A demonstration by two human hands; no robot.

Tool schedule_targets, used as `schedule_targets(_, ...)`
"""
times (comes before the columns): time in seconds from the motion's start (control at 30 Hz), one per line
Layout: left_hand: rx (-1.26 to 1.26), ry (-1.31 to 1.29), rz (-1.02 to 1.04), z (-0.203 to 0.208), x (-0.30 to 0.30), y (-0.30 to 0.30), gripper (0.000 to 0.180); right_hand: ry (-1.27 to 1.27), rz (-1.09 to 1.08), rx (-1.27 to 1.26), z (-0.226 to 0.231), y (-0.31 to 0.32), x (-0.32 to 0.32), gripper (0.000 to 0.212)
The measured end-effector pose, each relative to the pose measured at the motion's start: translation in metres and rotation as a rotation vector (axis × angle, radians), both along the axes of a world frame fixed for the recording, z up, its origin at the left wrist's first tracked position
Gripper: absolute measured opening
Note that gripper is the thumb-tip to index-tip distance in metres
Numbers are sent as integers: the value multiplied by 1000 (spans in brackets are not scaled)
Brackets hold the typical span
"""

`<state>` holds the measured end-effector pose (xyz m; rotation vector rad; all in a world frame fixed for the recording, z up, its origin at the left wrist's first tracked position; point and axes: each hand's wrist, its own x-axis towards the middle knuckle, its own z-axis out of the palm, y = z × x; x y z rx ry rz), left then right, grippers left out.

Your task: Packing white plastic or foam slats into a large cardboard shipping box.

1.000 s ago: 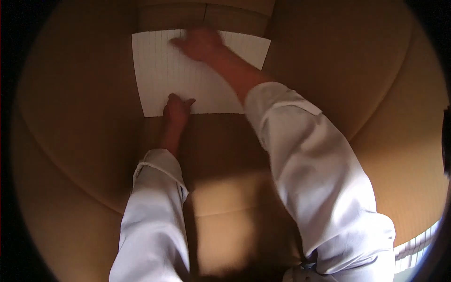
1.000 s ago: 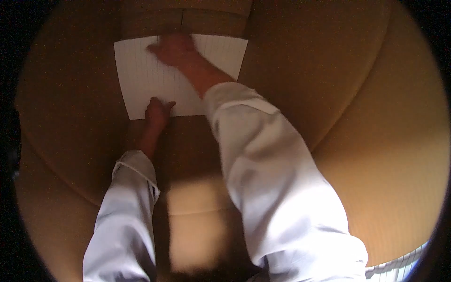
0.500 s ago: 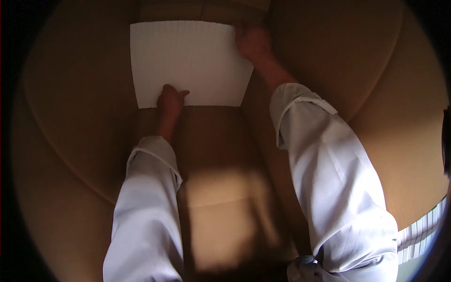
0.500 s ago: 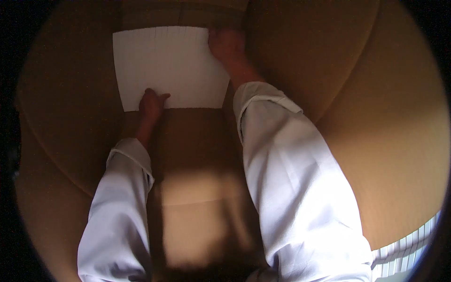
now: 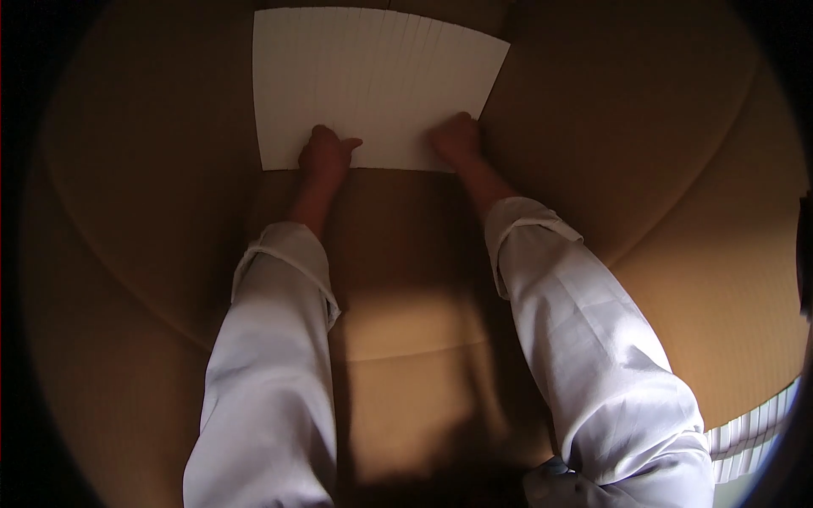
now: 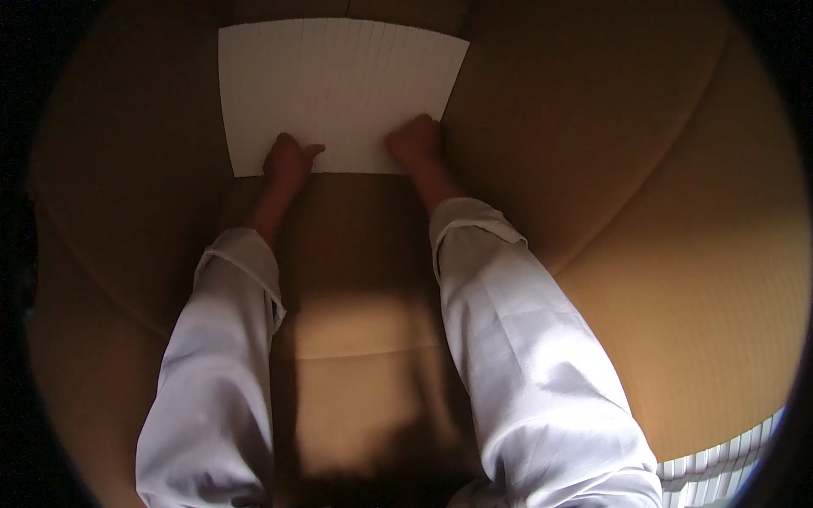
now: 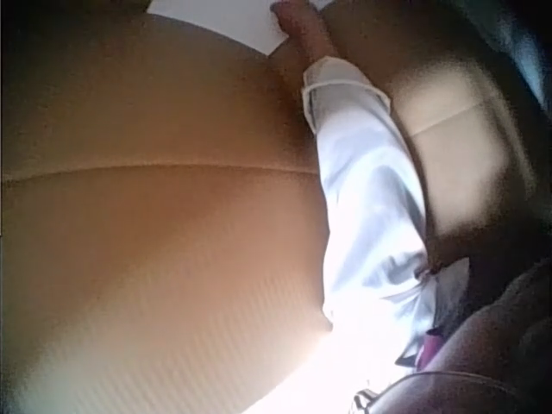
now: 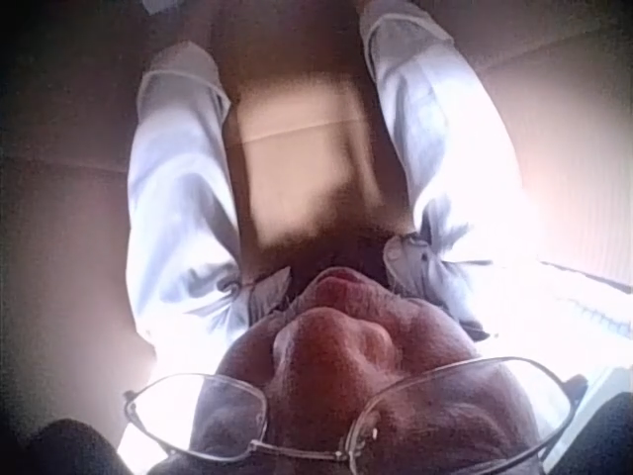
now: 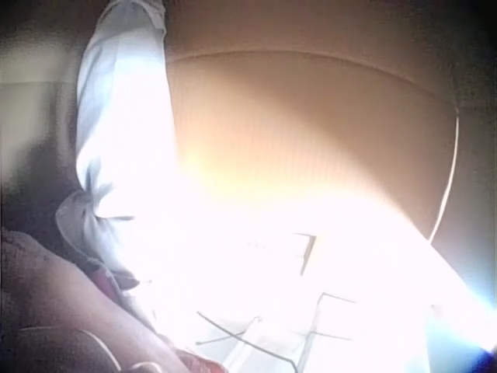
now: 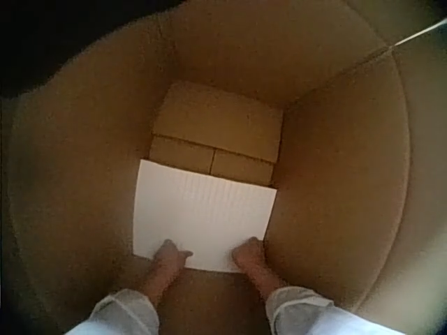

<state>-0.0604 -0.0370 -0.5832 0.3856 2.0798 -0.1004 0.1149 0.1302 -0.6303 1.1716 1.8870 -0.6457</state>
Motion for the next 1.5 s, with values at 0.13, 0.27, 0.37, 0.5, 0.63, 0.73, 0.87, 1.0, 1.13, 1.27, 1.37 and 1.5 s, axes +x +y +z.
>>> schedule_targets(0.13, -1, -2, 8, 0, -8, -11, 60, -9, 1, -112, -4, -6, -4, 46)
schedule_targets(0.27, 49, -44, 5, 3, -2, 10, 56, 56, 23, -22, 1, 19, 26, 44)
schedule_targets(0.37, -1, -8, -26, 13, -21, -29, 52, 129, 273, -82, 43, -1, 12, 31)
schedule_targets(0.5, 82, -8, -32, 30, -27, -37, 48, 64, 453, -64, 93, -10, -1, 28)
schedule_targets(0.63, 110, -16, -76, 60, -36, -40, 46, 101, 487, -98, 139, -19, -35, 27)
schedule_targets(0.73, 195, -38, -151, 91, -22, -19, 44, 156, 451, -40, 161, -5, -32, 24)
schedule_targets(0.87, 310, -52, -194, 145, -26, 9, 44, 251, 211, 121, 196, 2, -49, 22)
schedule_targets(1.0, 321, -70, -198, 197, -23, 54, 46, 179, -140, 65, 254, 40, -64, 30)
schedule_targets(1.13, 396, -34, -335, 224, -51, -13, 39, 574, -584, 38, 387, -4, -95, 40)
schedule_targets(1.27, 425, -118, 3, 299, -50, 1, 37, 782, -721, 79, 466, -10, -61, 30)
schedule_targets(1.37, 555, -52, 77, 331, -55, -2, 28, 841, -691, 25, 480, -27, -41, 27)
schedule_targets(1.5, 780, -91, 441, 420, -51, 35, 18, 840, -775, -175, 550, -33, -22, 25)
